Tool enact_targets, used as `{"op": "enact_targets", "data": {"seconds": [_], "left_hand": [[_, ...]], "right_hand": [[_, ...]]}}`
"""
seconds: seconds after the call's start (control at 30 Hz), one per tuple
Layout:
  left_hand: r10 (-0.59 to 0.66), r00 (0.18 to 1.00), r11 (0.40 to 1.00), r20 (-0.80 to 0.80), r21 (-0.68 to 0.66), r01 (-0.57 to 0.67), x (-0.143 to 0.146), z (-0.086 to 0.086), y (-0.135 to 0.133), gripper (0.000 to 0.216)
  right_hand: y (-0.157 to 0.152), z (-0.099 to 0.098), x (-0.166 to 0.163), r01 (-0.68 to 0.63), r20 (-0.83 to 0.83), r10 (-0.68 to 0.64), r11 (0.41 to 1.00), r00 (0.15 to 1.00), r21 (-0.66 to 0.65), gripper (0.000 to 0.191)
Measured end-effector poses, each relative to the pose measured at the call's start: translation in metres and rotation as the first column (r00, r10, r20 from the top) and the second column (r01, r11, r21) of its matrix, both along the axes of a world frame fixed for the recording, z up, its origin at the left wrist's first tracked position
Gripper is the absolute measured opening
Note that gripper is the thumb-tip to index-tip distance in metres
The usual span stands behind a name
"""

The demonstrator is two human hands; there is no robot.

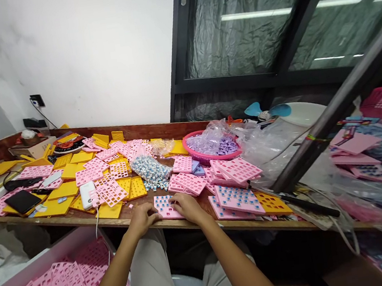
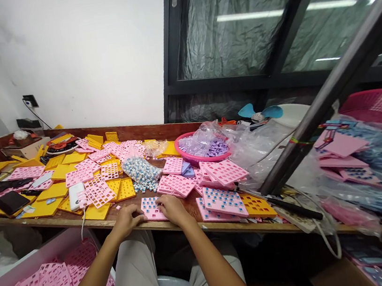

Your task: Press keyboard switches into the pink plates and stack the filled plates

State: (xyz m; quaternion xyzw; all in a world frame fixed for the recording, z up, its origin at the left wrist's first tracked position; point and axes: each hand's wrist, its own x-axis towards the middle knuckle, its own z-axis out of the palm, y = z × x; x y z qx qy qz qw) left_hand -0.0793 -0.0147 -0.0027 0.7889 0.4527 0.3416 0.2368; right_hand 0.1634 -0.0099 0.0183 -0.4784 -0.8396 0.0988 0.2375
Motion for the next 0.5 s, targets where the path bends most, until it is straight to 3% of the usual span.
{"op": "enact_targets", "data": {"seconds": [0.17, 0.37, 0.5], "left_hand": [[0.016, 0.998, 0.999, -0.061, 0.029, -0.014, 0.002, 0.002, -0.004, 0.017], [0.081, 0.960, 0.983, -0.269, 0.180, -0.033, 0.007, 0.009, -0.009, 0.015], [0.147, 0.921, 0.970, -0.360, 0.236, -0.062, 0.013, 0.011, -0.013, 0.011]], "right_hand": [[0.001, -0.009, 0.001, 0.005, -0.061, -0.005, 1.000, 0.998, -0.001, 0.028], [0.000, 0.001, -0.001, -0.012, 0.032, 0.013, 1.000, 0.999, -0.010, 0.033], [-0.005, -0.001, -0.005, 0.048, 0.053, -0.048, 0.999, 0.997, 0.003, 0.035]]}}
